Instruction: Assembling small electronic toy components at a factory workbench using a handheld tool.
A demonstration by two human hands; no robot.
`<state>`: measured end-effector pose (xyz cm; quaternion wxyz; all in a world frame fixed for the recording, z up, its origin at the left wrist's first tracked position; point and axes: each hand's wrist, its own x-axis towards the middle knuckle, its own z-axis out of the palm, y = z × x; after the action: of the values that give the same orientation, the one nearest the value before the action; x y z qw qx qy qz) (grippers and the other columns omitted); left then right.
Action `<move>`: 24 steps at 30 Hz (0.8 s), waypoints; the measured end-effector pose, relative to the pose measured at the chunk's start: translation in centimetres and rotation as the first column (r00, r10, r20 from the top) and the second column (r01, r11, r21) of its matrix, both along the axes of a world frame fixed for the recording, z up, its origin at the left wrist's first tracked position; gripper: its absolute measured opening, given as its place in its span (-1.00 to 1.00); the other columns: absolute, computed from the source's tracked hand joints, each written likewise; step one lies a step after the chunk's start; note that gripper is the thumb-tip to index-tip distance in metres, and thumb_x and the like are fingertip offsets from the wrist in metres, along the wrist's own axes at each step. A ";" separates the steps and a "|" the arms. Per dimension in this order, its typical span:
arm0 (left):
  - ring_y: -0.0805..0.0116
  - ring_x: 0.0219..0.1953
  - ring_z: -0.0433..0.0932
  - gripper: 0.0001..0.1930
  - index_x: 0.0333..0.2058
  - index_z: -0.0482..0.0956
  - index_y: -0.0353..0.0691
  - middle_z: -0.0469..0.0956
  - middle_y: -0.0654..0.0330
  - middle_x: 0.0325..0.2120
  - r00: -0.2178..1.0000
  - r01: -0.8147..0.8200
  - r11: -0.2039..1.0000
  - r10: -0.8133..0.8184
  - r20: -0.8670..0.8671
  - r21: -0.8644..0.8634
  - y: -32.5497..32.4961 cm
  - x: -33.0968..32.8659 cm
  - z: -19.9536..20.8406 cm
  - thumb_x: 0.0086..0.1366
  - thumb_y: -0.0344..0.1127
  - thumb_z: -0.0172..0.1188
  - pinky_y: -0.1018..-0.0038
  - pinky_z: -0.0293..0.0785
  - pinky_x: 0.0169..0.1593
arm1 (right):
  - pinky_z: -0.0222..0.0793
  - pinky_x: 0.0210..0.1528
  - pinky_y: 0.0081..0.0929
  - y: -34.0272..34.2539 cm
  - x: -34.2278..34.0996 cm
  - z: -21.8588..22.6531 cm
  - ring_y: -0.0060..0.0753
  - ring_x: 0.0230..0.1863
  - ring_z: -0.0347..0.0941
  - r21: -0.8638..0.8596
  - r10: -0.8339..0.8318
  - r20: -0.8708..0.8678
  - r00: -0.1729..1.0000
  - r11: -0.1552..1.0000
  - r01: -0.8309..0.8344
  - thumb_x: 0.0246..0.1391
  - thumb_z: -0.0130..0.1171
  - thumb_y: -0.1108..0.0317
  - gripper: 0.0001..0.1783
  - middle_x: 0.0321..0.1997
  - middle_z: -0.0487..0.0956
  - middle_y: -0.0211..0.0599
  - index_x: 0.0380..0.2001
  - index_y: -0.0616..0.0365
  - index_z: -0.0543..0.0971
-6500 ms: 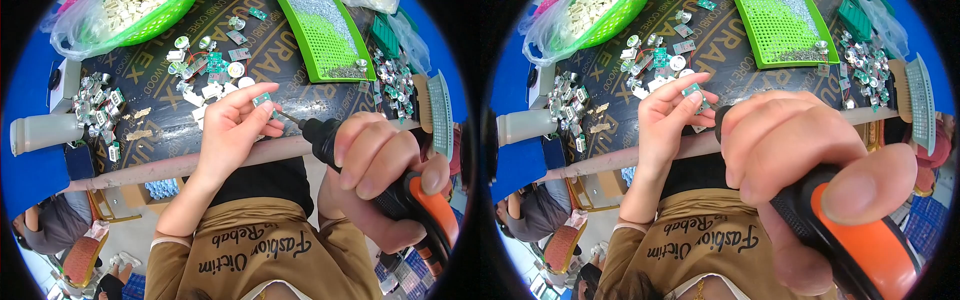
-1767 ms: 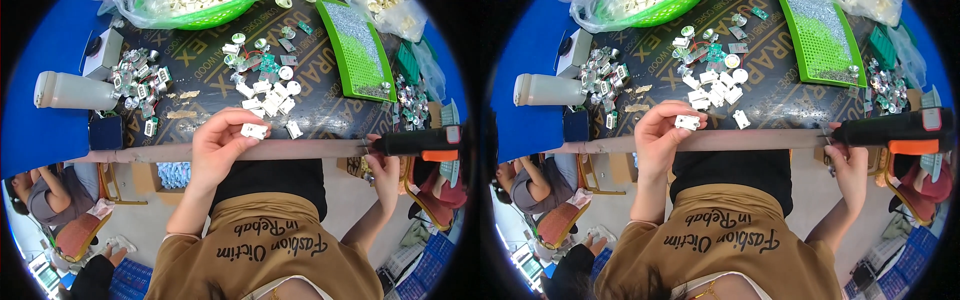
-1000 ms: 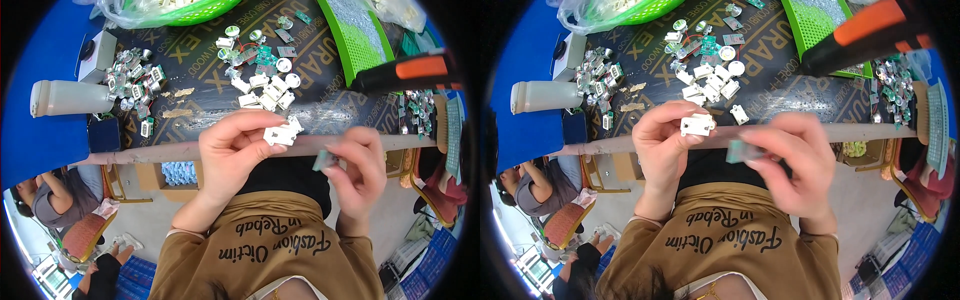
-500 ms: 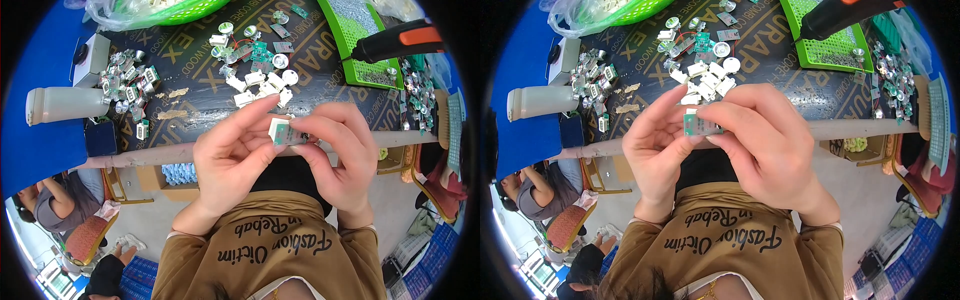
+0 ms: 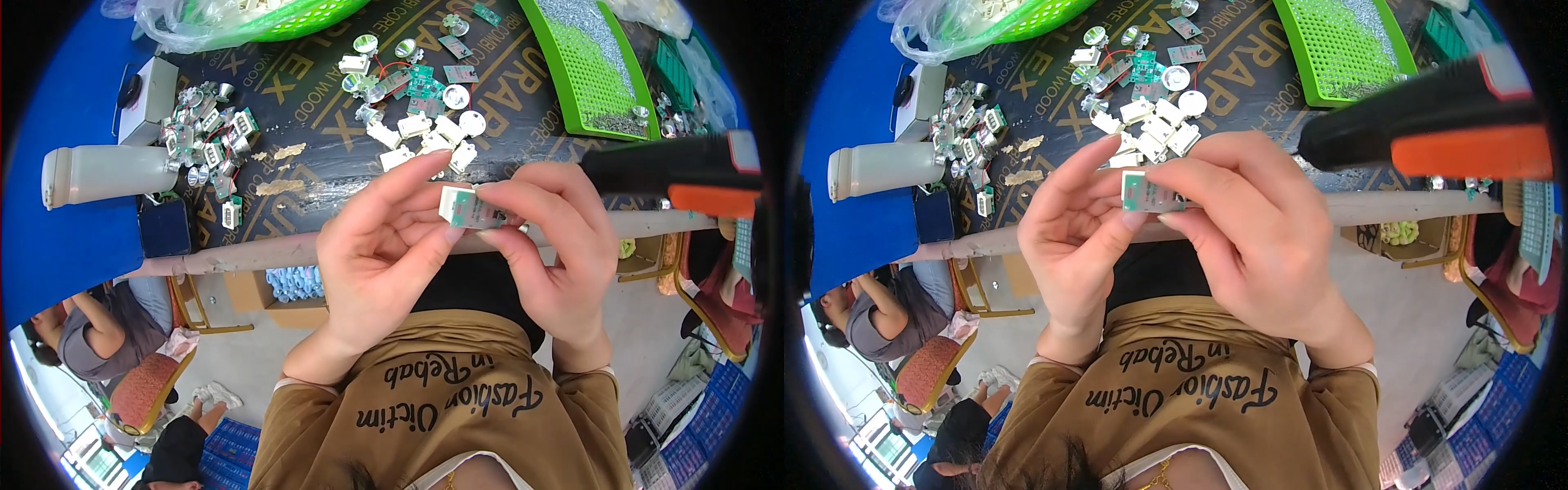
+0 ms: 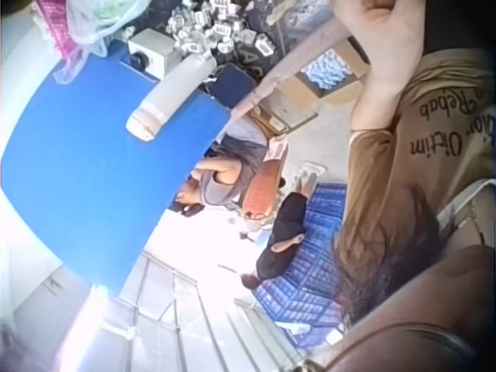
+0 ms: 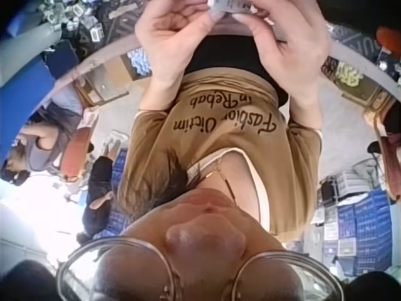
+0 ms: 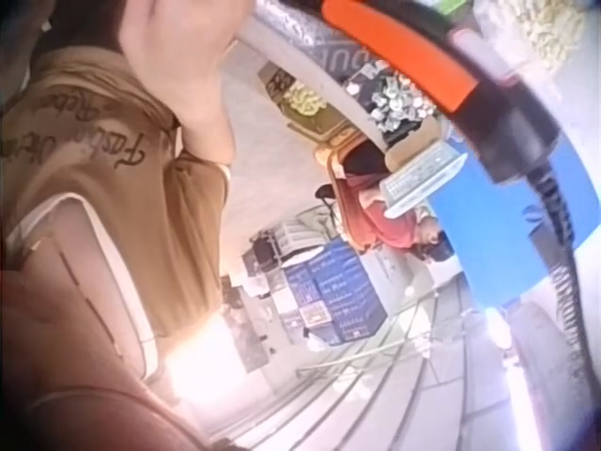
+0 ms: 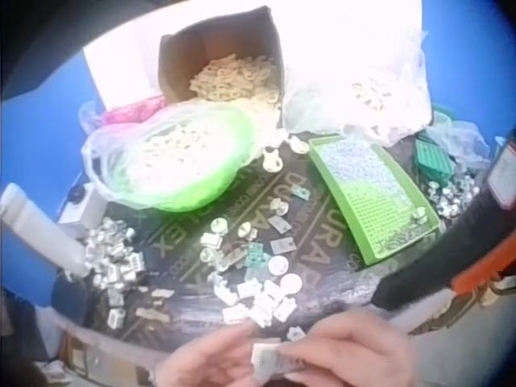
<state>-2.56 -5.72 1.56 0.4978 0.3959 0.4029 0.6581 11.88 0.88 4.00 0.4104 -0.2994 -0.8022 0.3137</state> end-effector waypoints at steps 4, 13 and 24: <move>0.34 -0.13 0.46 -0.54 0.02 0.23 -0.46 0.44 -0.02 -0.17 1.000 -0.002 1.000 0.002 -0.017 -0.007 0.1 0.0 0.0 0.09 -0.70 0.00 0.52 0.41 -0.05 | 0.29 -0.47 -0.56 0.3 0.3 0.1 -0.38 -0.45 0.36 0.009 0.013 0.048 0.999 1.000 -0.013 -0.37 0.18 0.62 -0.68 -0.41 0.43 -0.28 -0.38 0.21 0.54; 0.36 -0.14 0.47 -0.54 0.02 0.23 -0.45 0.45 -0.01 -0.19 1.000 0.004 1.000 -0.004 -0.027 0.004 0.0 -0.1 0.0 0.09 -0.70 0.00 0.52 0.42 -0.06 | 0.29 -0.46 -0.62 0.2 0.2 0.2 -0.45 -0.42 0.36 -0.009 0.012 0.071 0.997 1.000 -0.011 -0.35 0.20 0.60 -0.70 -0.40 0.42 -0.31 -0.38 0.21 0.55; 0.31 -0.18 0.49 -0.48 0.05 0.15 -0.41 0.44 -0.02 -0.22 0.994 0.016 1.000 -0.018 0.106 0.019 0.3 -0.1 0.4 0.08 -0.67 0.05 0.51 0.44 -0.08 | 0.29 -0.43 -0.58 0.4 0.1 0.1 -0.40 -0.43 0.36 0.030 0.008 0.059 0.998 1.000 -0.009 -0.39 0.19 0.61 -0.68 -0.41 0.42 -0.30 -0.39 0.21 0.56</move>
<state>-2.62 -5.42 1.94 0.5206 0.3684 0.3664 0.6775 11.93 1.27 4.10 0.3895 -0.2990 -0.8199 0.2944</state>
